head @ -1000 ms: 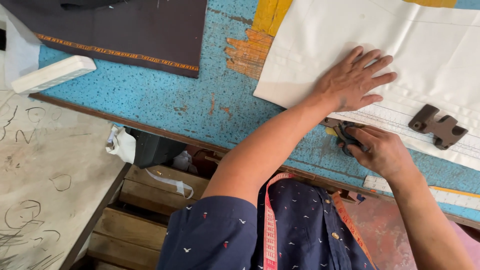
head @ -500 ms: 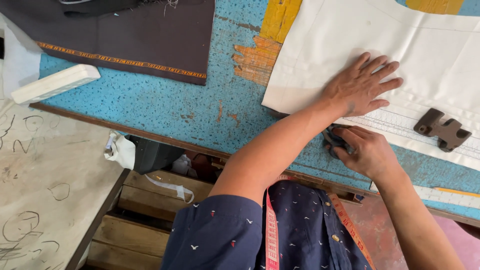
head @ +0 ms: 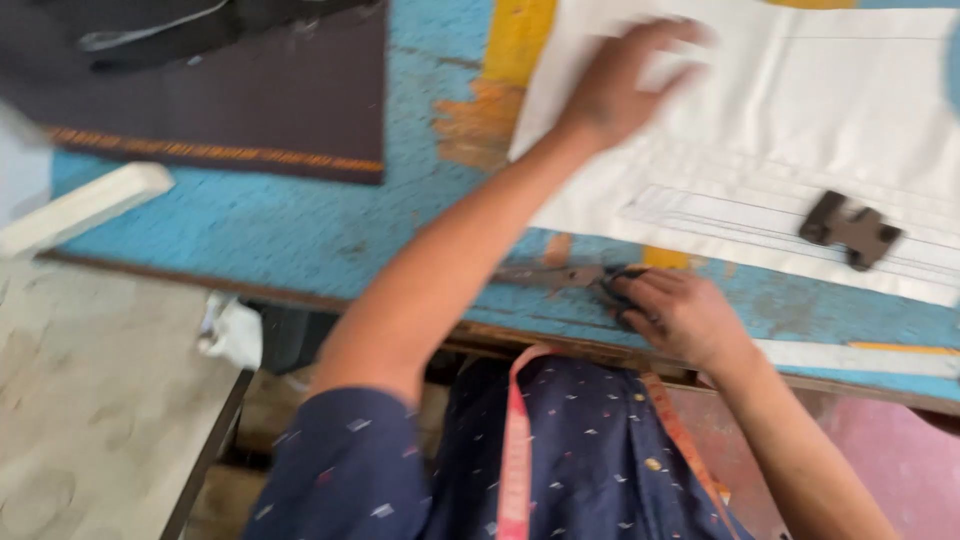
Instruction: Cutting garment pieces from fabric using scissors while following patterns and chalk lines on a workbench.
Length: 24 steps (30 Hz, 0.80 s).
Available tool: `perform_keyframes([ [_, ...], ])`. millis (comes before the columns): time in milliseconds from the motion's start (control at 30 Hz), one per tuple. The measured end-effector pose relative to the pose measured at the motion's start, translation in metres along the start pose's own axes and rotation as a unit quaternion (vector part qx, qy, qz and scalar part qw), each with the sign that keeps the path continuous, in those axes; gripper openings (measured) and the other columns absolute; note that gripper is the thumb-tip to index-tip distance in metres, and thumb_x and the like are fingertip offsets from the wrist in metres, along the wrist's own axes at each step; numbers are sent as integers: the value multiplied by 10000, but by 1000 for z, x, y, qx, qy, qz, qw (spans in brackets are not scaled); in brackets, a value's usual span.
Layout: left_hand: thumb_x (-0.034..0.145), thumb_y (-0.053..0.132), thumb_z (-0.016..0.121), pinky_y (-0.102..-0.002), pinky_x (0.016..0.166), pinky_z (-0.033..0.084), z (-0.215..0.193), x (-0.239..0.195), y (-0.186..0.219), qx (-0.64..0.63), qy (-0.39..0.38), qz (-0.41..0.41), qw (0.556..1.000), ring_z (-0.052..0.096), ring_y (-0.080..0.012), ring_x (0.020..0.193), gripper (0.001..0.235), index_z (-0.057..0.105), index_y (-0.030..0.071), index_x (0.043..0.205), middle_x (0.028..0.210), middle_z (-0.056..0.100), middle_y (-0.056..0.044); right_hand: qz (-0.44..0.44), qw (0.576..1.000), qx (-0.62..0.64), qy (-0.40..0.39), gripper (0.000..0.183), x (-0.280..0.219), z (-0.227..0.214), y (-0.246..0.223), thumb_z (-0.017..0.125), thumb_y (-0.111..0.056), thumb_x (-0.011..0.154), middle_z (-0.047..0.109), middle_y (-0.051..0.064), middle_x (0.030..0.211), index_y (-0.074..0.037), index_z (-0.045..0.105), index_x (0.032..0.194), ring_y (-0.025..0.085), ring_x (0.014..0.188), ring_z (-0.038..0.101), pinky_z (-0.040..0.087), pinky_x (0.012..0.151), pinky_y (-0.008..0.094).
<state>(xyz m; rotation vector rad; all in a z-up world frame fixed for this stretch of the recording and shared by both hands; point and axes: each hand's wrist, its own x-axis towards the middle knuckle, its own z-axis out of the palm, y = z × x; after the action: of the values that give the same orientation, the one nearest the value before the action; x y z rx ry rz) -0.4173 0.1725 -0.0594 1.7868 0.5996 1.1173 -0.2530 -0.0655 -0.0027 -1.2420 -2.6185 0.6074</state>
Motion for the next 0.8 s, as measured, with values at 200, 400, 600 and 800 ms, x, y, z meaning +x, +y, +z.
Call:
perform_keyframes([
  [200, 838, 565, 830, -558, 835, 431, -53, -39, 63, 479, 137, -139, 856, 561, -415, 1041, 604, 612, 154, 1223, 1184, 571, -150, 90, 994, -64, 13, 493, -18, 5, -10, 765, -162, 712, 640, 140, 1214, -52, 633, 1174, 364, 1162, 618, 567, 906, 447],
  [400, 751, 502, 912, -532, 865, 440, -39, -50, 61, 510, 116, -148, 840, 547, -391, 1072, 657, 612, 158, 1223, 1134, 522, -110, 147, 986, -16, 76, 315, -29, -58, 37, 741, -214, 892, 655, 61, 1170, -121, 695, 1190, 302, 1128, 676, 585, 875, 414],
  [600, 1013, 306, 794, -532, 861, 432, -36, -38, 67, 461, 55, -166, 870, 543, -421, 983, 282, 686, 47, 986, 1043, 664, -191, 353, 919, -152, 86, 820, -88, -86, 143, 837, -376, 786, 492, 124, 1424, -210, 476, 1503, 404, 1264, 520, 420, 974, 575],
  [800, 997, 176, 669, -521, 596, 407, -11, -2, 95, 415, 75, -217, 880, 544, -346, 724, 196, 526, 42, 991, 897, 573, -124, 194, 947, -189, 171, 487, -111, -87, 173, 736, -368, 967, 637, 101, 1182, -105, 639, 1365, 337, 1109, 595, 532, 754, 460],
])
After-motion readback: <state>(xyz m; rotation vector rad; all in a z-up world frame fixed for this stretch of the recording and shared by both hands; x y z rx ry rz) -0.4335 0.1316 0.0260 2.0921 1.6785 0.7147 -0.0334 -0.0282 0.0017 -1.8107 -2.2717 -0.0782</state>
